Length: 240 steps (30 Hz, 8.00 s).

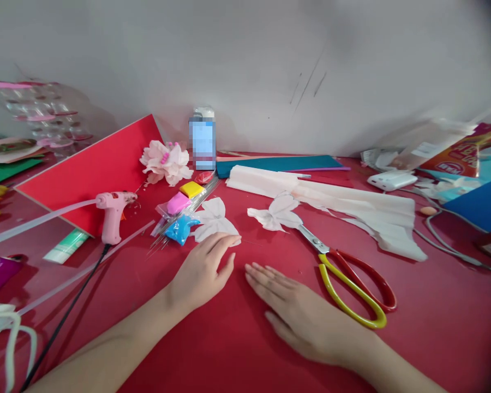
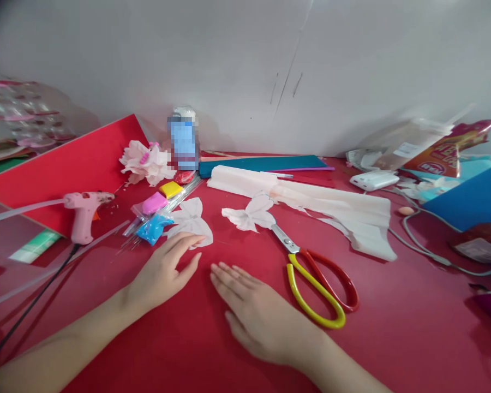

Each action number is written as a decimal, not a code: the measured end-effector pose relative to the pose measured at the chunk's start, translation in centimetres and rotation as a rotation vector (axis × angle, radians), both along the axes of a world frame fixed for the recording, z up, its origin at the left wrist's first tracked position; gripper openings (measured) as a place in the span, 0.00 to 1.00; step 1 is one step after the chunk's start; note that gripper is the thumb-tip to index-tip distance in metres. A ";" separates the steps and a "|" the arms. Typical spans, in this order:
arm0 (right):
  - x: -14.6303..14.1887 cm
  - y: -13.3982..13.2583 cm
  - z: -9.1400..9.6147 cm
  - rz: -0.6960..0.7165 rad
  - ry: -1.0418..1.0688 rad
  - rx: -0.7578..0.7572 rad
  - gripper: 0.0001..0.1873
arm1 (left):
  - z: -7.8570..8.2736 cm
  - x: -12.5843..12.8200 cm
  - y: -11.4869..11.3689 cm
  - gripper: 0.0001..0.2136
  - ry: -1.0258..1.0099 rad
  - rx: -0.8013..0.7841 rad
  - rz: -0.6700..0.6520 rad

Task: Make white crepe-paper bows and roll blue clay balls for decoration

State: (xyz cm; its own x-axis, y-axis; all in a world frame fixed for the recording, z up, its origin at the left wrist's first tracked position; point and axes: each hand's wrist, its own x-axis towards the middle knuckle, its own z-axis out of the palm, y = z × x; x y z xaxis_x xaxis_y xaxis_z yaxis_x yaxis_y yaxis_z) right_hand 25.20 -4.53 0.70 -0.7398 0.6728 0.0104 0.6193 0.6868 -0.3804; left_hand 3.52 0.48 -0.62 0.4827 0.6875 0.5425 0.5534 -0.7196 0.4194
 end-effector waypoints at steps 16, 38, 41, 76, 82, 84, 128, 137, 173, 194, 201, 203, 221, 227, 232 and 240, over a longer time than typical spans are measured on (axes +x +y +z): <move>0.2 0.6 1.1 0.044 -0.082 -0.032 0.31 | -0.3 -0.9 0.2 0.15 -0.043 -0.038 0.044; 0.1 1.3 1.1 0.114 -0.001 -0.019 0.38 | -0.1 -0.7 0.4 0.15 -0.129 -0.142 -0.020; 0.4 1.4 1.1 -0.024 0.030 0.096 0.32 | -0.3 -0.6 0.4 0.16 -0.090 -0.117 -0.018; -0.6 1.4 0.4 -0.456 0.761 -0.646 0.18 | 0.0 1.1 -1.8 0.20 -0.217 -0.137 -0.136; -1.8 0.7 0.3 -0.529 0.676 -0.250 0.21 | -0.5 1.2 -1.5 0.27 -0.226 -0.401 -0.105; -2.6 0.8 0.2 -0.369 0.489 -0.127 0.29 | -0.9 1.2 -1.4 0.34 -0.215 -0.499 -0.113; -3.0 -0.7 1.2 0.070 -0.038 -0.153 0.38 | -0.2 0.2 0.7 0.08 -0.757 -0.614 0.095; 0.8 0.2 0.4 -0.164 -0.112 0.005 0.37 | -0.1 -0.5 0.6 0.09 -0.737 -0.650 0.162; 0.0 -2.0 0.5 -0.142 -0.065 -0.103 0.39 | 1.4 -2.3 2.4 0.08 -0.804 -0.184 0.361; -2.6 -2.1 1.0 0.021 -0.108 -0.175 0.38 | 1.7 -2.1 1.7 0.10 -0.781 -0.087 0.290; -4.7 1.4 0.3 -0.090 -0.117 -0.015 0.39 | 1.0 -2.0 1.5 0.10 -0.673 -0.073 0.221; -3.2 1.0 0.1 -0.120 -0.130 0.019 0.37 | 1.1 -2.0 1.4 0.10 -0.675 -0.074 0.233; -2.2 -0.2 -0.1 -0.037 -0.067 0.145 0.28 | 1.0 -1.6 1.5 0.12 -0.631 -0.058 0.183; -2.5 0.1 -0.3 -0.084 -0.056 0.282 0.24 | 1.2 -1.7 1.3 0.12 -0.614 -0.038 0.182; -2.5 0.1 -0.4 -0.150 -0.003 0.350 0.20 | 1.2 -1.8 1.4 0.11 -0.573 -0.025 0.198; -2.0 0.1 -1.9 -0.348 0.212 0.387 0.18 | 1.2 -1.6 1.0 0.14 -0.006 -0.273 -0.230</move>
State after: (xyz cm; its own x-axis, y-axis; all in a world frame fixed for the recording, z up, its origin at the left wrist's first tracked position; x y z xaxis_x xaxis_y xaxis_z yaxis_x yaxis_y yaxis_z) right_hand 23.23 -4.39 -1.20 -0.4300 0.7941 0.4296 0.7716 0.5703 -0.2818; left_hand 1.89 1.47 0.63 0.6393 0.6810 0.3571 0.3867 -0.6862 0.6161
